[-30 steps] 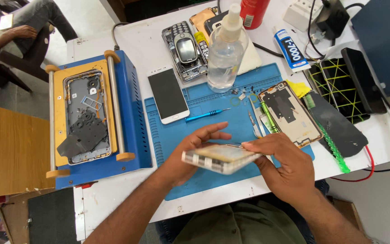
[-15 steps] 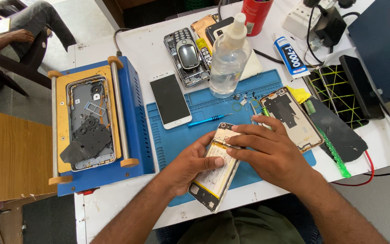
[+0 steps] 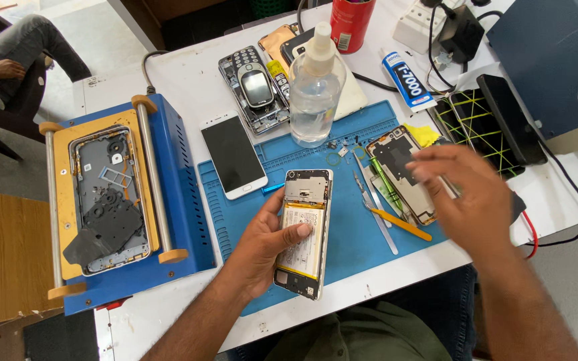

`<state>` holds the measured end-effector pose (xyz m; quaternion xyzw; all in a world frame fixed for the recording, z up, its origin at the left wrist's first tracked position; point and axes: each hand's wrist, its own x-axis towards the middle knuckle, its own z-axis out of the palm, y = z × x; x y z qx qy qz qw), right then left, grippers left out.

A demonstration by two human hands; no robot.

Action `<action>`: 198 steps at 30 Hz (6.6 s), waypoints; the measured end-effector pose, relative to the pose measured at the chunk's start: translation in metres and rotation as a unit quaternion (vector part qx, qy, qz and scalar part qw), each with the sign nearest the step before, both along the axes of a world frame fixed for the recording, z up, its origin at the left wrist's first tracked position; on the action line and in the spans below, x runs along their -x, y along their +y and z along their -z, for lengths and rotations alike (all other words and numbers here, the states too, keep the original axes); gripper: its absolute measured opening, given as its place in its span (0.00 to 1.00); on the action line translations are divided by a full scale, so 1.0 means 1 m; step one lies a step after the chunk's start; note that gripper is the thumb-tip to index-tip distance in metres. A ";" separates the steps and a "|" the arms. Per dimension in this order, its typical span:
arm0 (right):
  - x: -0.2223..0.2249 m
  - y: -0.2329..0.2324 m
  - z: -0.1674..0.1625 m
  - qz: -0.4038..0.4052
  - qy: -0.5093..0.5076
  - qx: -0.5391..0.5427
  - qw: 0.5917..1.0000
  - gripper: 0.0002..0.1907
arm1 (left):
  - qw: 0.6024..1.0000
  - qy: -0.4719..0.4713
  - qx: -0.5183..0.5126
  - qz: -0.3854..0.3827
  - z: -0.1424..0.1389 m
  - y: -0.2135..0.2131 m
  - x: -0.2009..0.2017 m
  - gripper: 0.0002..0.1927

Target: The person works at a repair bench on a disassembled smartphone. They use tweezers to position components, apply adhesive from a T-7000 glue tube along the phone frame, align the screen assembly onto the frame, wipe the screen with a yellow sponge, and handle the phone body and battery.

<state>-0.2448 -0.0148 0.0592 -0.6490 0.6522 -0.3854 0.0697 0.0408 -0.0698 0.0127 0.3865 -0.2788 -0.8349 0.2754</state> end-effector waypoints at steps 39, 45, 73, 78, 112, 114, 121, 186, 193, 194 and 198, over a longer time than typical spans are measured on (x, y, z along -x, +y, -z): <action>-0.055 0.009 0.035 -0.082 -0.663 -0.175 0.723 0.14 | 0.983 0.161 0.006 0.087 0.017 -0.003 -0.008 0.59; -0.062 0.010 0.008 -0.020 -0.192 -0.154 0.969 0.09 | 0.986 0.129 0.060 0.082 0.003 0.003 -0.013 0.60; -0.023 -0.006 0.062 -0.071 -0.615 -0.300 0.726 0.17 | 0.977 0.020 0.092 0.189 -0.006 0.006 -0.011 0.61; -0.036 -0.004 0.044 -0.102 -0.556 -0.343 0.750 0.36 | 0.986 0.016 0.080 0.144 -0.009 0.000 -0.008 0.57; -0.164 0.039 0.029 -0.330 -0.025 0.077 0.941 0.16 | 0.986 0.150 0.013 -0.066 0.019 0.002 -0.008 0.57; -0.161 0.042 0.032 -0.353 -0.005 0.096 0.931 0.14 | 0.986 0.152 0.009 -0.073 0.020 0.002 -0.008 0.57; -0.135 0.058 0.064 -0.436 0.038 0.068 0.897 0.14 | 0.980 0.175 0.001 -0.091 0.019 -0.001 -0.007 0.58; -0.113 -0.018 0.019 -0.333 0.157 0.016 0.930 0.37 | 0.962 0.239 0.059 0.119 0.034 0.011 -0.006 0.63; -0.109 -0.019 0.016 -0.220 0.120 0.020 0.968 0.37 | 0.970 0.227 0.058 0.064 0.049 0.015 0.001 0.33; -0.109 -0.017 0.018 -0.212 0.103 0.017 0.972 0.34 | 0.973 0.209 0.079 0.062 0.048 0.016 0.002 0.31; -0.109 -0.009 0.026 -0.169 0.062 0.016 0.984 0.27 | 0.974 0.210 0.073 0.030 0.041 0.017 0.005 0.28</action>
